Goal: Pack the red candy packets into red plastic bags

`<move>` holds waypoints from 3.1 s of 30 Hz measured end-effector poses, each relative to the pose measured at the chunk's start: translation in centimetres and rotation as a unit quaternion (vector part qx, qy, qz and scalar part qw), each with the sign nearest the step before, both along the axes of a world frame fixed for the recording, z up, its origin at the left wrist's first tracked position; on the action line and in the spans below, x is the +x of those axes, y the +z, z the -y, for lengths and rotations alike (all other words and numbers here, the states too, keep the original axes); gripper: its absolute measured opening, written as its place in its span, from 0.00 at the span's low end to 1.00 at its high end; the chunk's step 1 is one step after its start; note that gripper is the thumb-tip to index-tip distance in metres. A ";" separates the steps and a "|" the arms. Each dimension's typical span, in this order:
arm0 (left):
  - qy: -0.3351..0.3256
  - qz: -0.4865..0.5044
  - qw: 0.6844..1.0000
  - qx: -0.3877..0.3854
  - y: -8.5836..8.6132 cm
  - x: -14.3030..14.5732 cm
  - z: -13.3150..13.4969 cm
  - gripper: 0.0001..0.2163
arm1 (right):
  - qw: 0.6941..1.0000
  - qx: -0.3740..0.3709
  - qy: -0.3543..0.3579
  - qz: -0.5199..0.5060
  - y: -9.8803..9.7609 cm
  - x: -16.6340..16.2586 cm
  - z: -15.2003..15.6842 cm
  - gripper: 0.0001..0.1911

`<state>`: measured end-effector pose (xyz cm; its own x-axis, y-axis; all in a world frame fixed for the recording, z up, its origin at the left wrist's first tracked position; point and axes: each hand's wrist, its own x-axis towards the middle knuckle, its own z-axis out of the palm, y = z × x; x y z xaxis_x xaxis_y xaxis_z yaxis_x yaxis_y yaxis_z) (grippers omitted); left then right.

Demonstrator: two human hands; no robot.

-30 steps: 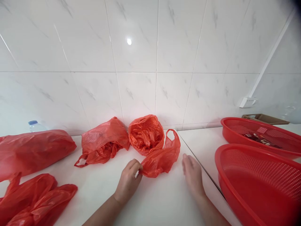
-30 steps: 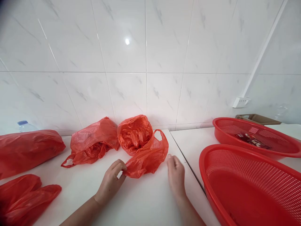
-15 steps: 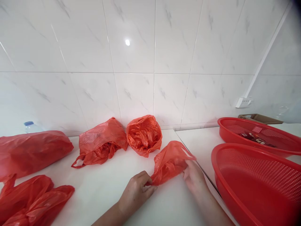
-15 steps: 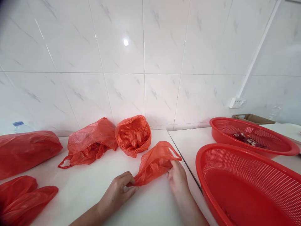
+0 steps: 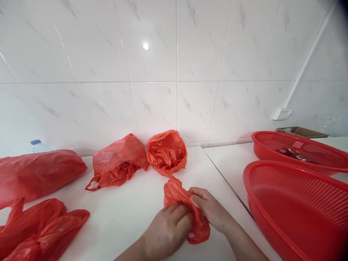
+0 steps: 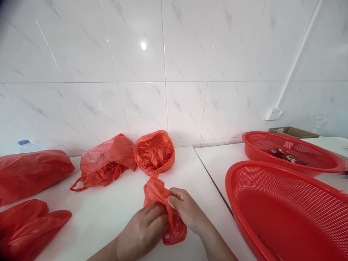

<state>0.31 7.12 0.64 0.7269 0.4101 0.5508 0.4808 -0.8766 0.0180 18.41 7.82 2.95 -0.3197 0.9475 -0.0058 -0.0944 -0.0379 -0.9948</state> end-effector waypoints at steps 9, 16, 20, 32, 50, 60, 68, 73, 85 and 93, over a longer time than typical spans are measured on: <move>0.373 -0.019 0.916 -0.149 0.5 -4.6 -3.8 0.14 | 0.941 -0.045 -0.325 0.087 -0.1 5.3 -2.9 0.13; 0.350 0.057 0.916 -0.188 0.5 -2.8 -2.3 0.22 | 0.776 0.380 -0.398 0.307 1.0 1.4 0.3 0.07; 0.314 0.187 0.871 -0.328 0.2 -2.5 -2.4 0.27 | 0.817 0.298 -0.247 0.427 -1.1 -0.7 0.2 0.11; 0.202 0.548 0.693 -0.422 2.1 -4.8 -4.5 0.15 | 0.831 0.153 -0.220 0.487 -3.0 2.6 -2.4 0.03; 0.320 -0.186 0.895 -0.250 2.8 -1.9 -2.0 0.13 | 0.805 0.176 0.037 0.566 -3.1 2.1 -1.5 0.56; 0.233 -0.154 0.953 -0.119 2.5 -0.9 0.0 0.12 | 0.794 0.338 -0.062 0.502 -0.1 0.9 0.3 0.38; 0.246 -0.145 0.928 -0.239 0.3 -1.6 -0.2 0.24 | 0.788 0.270 -0.085 0.547 -1.9 1.0 -1.3 0.12; 0.285 -0.141 0.912 -0.258 1.7 -3.2 -0.8 0.22 | 0.789 0.245 -0.100 0.554 -2.4 2.3 -2.0 0.22; 0.140 -0.079 0.976 -0.145 0.3 -0.9 0.1 0.06 | 0.762 0.334 -0.062 0.552 -3.0 -0.6 -0.8 0.09; 0.054 -0.036 0.996 -0.068 -0.6 -1.2 0.6 0.08 | 0.728 0.432 -0.193 0.496 0.5 0.2 2.0 0.14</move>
<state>-0.87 6.54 0.00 0.7099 0.5563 0.4319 0.5774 -0.8109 0.0953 18.66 5.81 3.48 -0.2729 0.7528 0.5990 0.8491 0.4812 -0.2179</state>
